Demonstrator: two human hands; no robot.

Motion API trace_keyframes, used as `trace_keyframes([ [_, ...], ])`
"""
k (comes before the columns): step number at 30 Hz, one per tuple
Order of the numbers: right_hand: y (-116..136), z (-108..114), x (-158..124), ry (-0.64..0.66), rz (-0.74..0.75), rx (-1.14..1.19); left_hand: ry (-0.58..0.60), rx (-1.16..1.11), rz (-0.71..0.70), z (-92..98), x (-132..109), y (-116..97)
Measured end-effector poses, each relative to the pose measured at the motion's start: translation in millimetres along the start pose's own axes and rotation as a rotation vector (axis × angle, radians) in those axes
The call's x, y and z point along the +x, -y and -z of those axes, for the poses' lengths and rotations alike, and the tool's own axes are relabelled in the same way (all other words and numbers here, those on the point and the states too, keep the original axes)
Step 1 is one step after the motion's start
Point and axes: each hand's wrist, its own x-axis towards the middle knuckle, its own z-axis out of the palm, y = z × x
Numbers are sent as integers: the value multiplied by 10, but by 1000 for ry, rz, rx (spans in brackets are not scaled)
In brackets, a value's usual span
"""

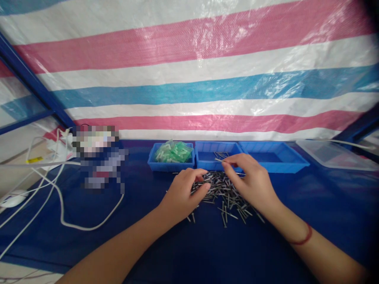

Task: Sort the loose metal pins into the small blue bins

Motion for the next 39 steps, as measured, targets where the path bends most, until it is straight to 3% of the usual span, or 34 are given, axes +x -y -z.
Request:
trace_keyframes([
  [4, -245, -38, 35, -66, -161, -317, 163, 167, -147, -15, -44, -40],
  [10, -173, -69, -8, -32, -162, -196, 290, 360, -208, -59, -93, -34],
  [21, 57, -43, -45, 31, -44, -55, 236, 446, -248, -108, -88, 24],
  [30, 91, -35, -52, 57, -27, -27, 220, 498, -298, -162, -91, 48],
  [39, 99, -25, -55, 87, -1, -3, 223, 511, -262, -119, -61, -15],
])
